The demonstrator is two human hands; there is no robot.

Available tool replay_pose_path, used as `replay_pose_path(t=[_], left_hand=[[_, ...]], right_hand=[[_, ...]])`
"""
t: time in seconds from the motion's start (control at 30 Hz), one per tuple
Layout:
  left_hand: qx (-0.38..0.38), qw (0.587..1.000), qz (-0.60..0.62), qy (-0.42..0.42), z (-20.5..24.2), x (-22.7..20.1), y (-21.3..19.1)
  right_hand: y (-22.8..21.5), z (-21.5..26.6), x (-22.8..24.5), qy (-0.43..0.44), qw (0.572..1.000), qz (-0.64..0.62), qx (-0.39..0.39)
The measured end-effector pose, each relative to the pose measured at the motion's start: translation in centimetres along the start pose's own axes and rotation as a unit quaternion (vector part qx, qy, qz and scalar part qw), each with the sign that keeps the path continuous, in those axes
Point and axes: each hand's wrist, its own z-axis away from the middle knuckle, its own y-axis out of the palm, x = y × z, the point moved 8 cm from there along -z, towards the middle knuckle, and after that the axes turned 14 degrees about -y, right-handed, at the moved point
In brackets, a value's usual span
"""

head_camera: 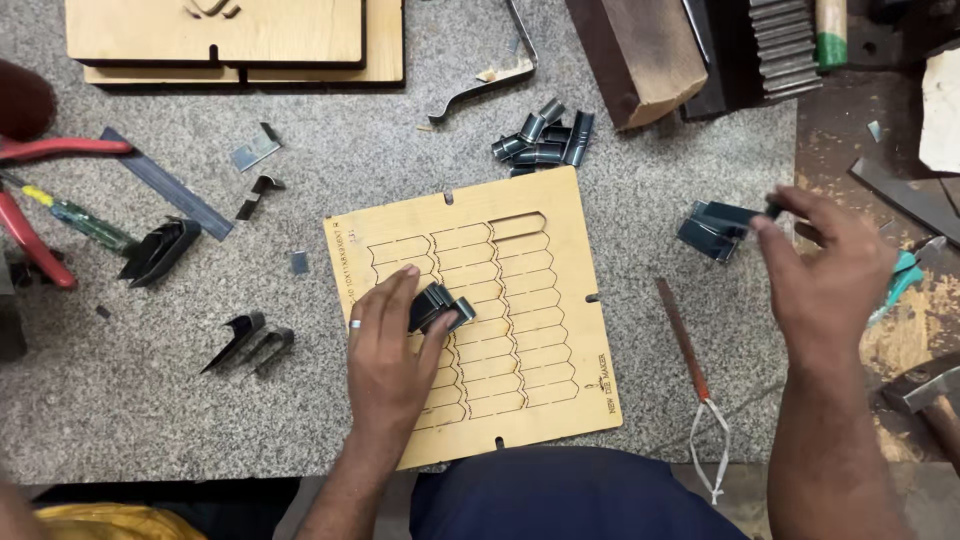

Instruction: The person arranges small metal pieces on a wooden board with cutouts, then uses a wooden block to press them into place. They repeatedly pick up and place the metal pieces, occasionally using a small tool to adjust them.

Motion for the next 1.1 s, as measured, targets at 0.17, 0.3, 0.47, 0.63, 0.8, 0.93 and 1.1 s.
replay_pose_path(t=[0.17,0.3,0.47,0.63,0.8,0.93,1.1], left_hand=[[0.024,1.0,0.012,0.017,0.2,-1.1,0.5],[0.042,0.999,0.03,0.016,0.5,-2.9,1.1],[0.101,0.964,0.152,0.192,2.2,-9.6,2.7],[0.171,0.959,0.133,0.184,3.5,-11.3,4.6],[0.177,0.962,0.198,0.059,2.9,-9.2,5.1],[0.258,0.927,0.26,-0.079,2.4,-6.7,6.0],[0.197,0.953,0.208,-0.093,0.5,-4.4,5.0]], right_hand=[[1.5,-0.9,-3.0,0.097,0.983,-0.157,0.011],[1.9,0.1,-3.4,0.141,0.964,-0.222,0.034],[5.3,3.6,1.3,0.175,0.929,-0.252,0.205],[7.5,6.2,5.9,0.142,0.902,-0.345,0.216],[8.3,6.8,7.9,0.093,0.872,-0.417,0.238],[9.0,7.1,7.3,0.123,0.918,-0.254,0.28],[6.8,5.4,2.8,0.229,0.938,-0.181,0.187]])
